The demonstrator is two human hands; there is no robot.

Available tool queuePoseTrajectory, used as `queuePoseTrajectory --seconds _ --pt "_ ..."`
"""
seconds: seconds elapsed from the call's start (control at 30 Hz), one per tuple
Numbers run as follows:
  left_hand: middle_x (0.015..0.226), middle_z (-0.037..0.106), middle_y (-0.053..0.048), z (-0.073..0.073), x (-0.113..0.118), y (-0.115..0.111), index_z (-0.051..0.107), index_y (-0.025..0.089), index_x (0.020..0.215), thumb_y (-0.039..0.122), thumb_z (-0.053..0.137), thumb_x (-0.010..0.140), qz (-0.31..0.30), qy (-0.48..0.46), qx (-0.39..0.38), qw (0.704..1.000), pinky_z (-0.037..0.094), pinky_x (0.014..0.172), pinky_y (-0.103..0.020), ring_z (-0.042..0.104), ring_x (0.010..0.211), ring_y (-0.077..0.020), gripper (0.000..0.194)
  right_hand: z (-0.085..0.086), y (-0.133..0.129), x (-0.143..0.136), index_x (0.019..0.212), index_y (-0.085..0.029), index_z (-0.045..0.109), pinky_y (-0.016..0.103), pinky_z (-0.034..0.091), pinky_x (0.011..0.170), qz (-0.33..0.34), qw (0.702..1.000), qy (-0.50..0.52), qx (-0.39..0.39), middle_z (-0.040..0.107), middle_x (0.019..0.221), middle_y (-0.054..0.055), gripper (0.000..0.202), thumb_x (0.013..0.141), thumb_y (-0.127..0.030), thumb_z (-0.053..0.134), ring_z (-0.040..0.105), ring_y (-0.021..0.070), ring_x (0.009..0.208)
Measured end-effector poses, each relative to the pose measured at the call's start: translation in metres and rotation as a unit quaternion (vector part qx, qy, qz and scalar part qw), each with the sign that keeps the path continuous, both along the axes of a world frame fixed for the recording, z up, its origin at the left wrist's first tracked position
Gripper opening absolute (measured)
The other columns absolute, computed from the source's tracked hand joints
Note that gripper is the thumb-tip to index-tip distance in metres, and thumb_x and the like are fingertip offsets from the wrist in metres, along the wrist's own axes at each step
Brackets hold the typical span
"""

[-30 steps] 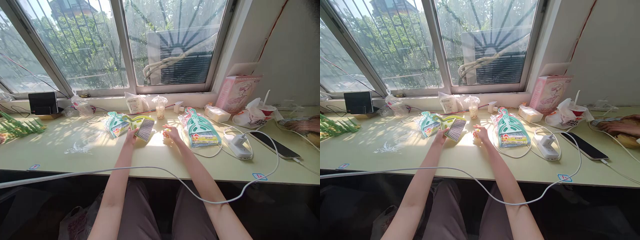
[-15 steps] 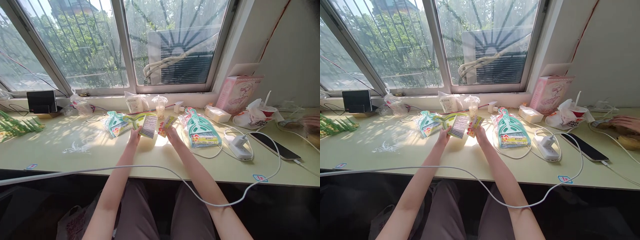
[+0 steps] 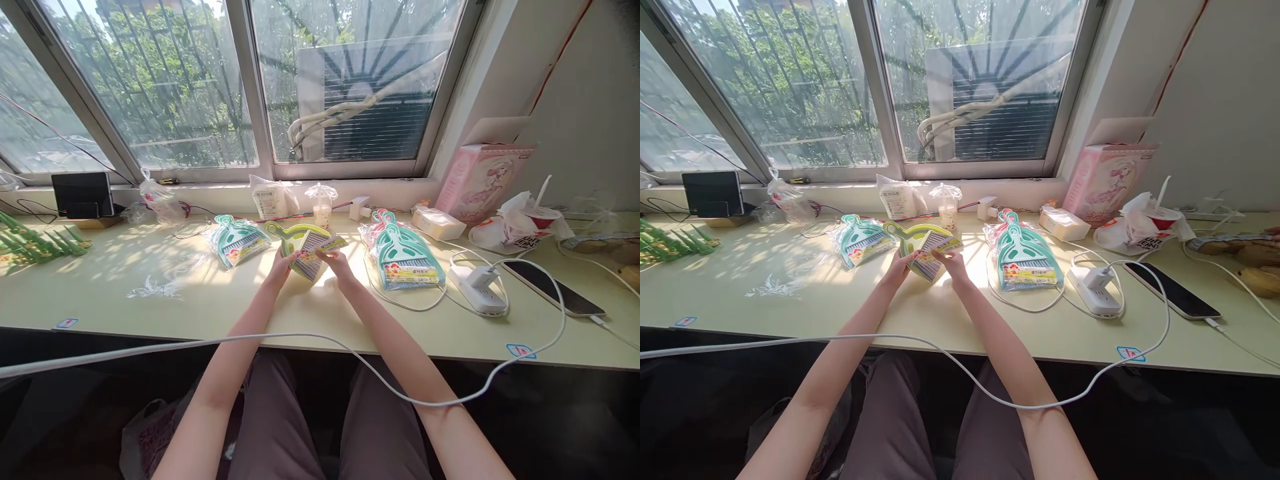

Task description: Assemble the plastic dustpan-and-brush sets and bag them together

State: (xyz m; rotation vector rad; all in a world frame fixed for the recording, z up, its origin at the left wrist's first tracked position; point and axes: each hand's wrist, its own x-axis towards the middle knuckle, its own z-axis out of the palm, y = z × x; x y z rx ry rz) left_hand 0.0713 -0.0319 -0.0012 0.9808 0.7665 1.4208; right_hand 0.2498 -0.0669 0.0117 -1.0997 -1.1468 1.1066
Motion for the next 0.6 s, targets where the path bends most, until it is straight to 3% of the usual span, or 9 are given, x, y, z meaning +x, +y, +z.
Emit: queuePoseTrajectory --seconds 0.13,0.23,0.4,0.53,0.6 --pt "0.109 0.071 -0.007 0.001 0.007 -0.005 0.061 0.02 0.114 0.03 0.09 0.066 -0.041 0.002 0.023 0.999 0.055 0.085 -0.033 0.069 0.097 -0.0213 0.057 -0.001 0.002 0.002 0.081 -0.018 0.07 0.033 0.049 0.072 -0.002 0.998 -0.034 -0.048 0.07 0.078 0.005 0.04 0.072 -0.057 0.074 0.064 0.0219 0.082" --pt "0.112 0.071 -0.008 0.005 0.009 -0.008 0.061 0.02 0.116 0.032 0.091 0.064 -0.047 0.016 0.039 0.998 0.054 0.084 -0.031 0.068 0.098 -0.021 0.061 0.0 0.004 0.004 0.086 -0.021 0.066 0.031 0.048 0.07 -0.035 0.989 -0.143 -0.021 0.071 0.086 0.004 0.033 0.074 -0.051 0.075 0.064 0.0207 0.081" --pt "0.111 0.071 -0.007 0.01 0.013 -0.013 0.061 0.021 0.118 0.019 0.093 0.056 -0.053 0.042 0.055 0.996 0.054 0.089 -0.035 0.067 0.104 -0.0245 0.071 -0.001 0.004 0.003 0.1 -0.026 0.054 0.029 0.046 0.073 -0.111 0.955 -0.274 -0.028 0.07 0.094 0.0 0.034 0.077 -0.038 0.076 0.066 0.0196 0.086" --pt "0.11 0.07 -0.006 0.007 0.016 -0.015 0.061 0.021 0.116 0.006 0.091 0.047 -0.041 0.043 0.045 0.997 0.053 0.092 -0.036 0.066 0.104 -0.0241 0.077 -0.007 0.005 -0.003 0.1 -0.026 0.048 0.032 0.048 0.077 -0.146 0.946 -0.288 -0.012 0.066 0.096 0.0 0.033 0.08 -0.037 0.071 0.065 0.0211 0.087" --pt "0.11 0.069 -0.006 0.006 0.017 -0.014 0.06 0.022 0.118 0.004 0.09 0.046 -0.033 0.034 0.045 0.998 0.053 0.092 -0.036 0.066 0.104 -0.0242 0.08 -0.01 0.007 -0.005 0.106 -0.025 0.046 0.036 0.05 0.084 -0.185 0.945 -0.268 0.005 0.064 0.109 0.005 0.042 0.076 -0.036 0.073 0.063 0.0241 0.1"
